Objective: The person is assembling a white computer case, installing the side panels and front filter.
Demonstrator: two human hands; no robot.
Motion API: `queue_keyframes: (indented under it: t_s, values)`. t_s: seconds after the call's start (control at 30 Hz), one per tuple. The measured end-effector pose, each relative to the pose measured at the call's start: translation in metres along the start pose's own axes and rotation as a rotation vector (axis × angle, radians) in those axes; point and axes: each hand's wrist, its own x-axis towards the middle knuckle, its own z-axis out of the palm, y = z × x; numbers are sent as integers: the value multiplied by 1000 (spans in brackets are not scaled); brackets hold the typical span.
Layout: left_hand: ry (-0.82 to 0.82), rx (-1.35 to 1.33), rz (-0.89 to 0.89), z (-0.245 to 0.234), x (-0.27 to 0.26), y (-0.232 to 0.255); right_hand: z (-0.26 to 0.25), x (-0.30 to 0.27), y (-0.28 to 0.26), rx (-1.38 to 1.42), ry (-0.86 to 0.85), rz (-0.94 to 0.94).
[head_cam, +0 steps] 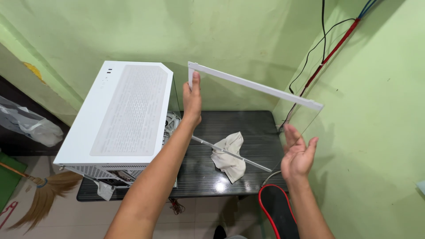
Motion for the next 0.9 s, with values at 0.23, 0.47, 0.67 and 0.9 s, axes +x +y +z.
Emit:
queue_keyframes:
  t_s: [0.23,0.47,0.67,0.9]
  values:
    - [-136,105,-216,9,42,28,-6,-28,64,63,32,68]
    - [-230,250,-219,7,82,18,28,-59,108,340,99,318]
    - [-290,329,-128,-5,88,6,59,-78,113,287,35,428]
    - [-260,383,-180,-22,33,18,4,14,74,120,252,423]
